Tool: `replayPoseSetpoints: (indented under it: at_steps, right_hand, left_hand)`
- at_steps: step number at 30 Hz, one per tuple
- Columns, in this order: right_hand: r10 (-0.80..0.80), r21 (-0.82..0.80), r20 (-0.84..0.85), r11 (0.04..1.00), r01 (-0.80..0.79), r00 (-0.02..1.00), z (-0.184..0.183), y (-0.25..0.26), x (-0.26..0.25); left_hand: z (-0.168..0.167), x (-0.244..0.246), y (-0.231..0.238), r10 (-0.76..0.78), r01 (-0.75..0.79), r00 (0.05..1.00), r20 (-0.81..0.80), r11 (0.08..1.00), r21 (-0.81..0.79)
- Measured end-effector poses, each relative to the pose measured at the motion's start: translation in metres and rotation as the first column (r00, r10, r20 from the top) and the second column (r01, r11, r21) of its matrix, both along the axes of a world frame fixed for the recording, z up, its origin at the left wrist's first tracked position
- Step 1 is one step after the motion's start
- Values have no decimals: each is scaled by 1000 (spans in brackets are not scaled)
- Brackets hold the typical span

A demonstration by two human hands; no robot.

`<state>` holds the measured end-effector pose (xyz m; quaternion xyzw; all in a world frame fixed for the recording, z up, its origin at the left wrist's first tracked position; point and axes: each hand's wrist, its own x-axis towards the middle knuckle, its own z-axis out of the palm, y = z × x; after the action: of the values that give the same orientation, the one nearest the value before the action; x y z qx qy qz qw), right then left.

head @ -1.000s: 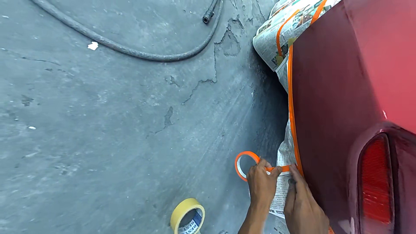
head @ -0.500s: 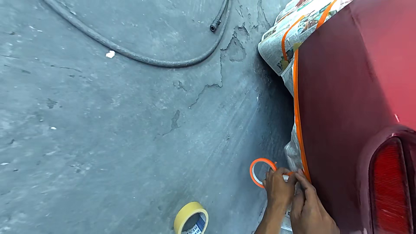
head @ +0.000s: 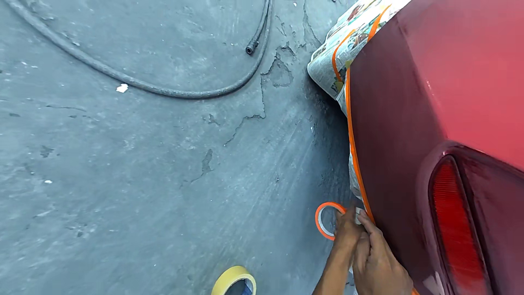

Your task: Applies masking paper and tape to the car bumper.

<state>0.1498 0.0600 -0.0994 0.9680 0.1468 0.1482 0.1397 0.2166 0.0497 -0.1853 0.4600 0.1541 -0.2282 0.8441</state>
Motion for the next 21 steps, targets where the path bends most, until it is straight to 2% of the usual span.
replayPoseSetpoints:
  at_steps: [2, 3, 5, 7, 9, 10, 14, 18, 20, 21]
  right_hand:
    - [15, 82, -28, 997, -13, 999, 3, -4, -4]
    - [32, 149, -35, 989, -26, 999, 4, -6, -7]
    - [58, 270, -58, 962, -40, 997, 7, -12, -15]
    - [48, 346, -83, 938, -16, 995, 14, -17, -26]
    - [52, 365, -100, 931, -12, 994, 22, -26, -37]
    - [53, 362, -118, 932, -7, 992, 26, -31, -41]
    - [75, 412, -159, 911, -3, 984, 31, -55, -62]
    - [44, 398, -322, 913, 93, 946, 18, -75, -102]
    - [14, 357, -408, 923, 146, 913, 5, -87, -125]
    - [-5, 358, -461, 914, 191, 887, -4, -95, -136]
  left_hand:
    - [8, -9, 11, 216, -212, 963, -158, 976, 45]
    - [11, -12, 18, 253, -249, 948, -192, 968, 45]
    - [16, -16, 26, 208, -221, 962, -178, 974, -55]
    - [28, -16, 30, 182, -221, 968, -170, 943, -248]
    - [37, -16, 36, 159, -253, 962, -223, 830, -497]
    - [38, -16, 37, 149, -258, 961, -233, 786, -562]
    - [32, -16, 32, 152, -270, 962, -225, 637, -722]
    - [31, -20, 25, 150, -267, 964, -222, 469, -842]
    - [35, -20, 22, 171, -281, 959, -224, 492, -824]
    - [36, -21, 23, 174, -268, 963, -205, 545, -794]
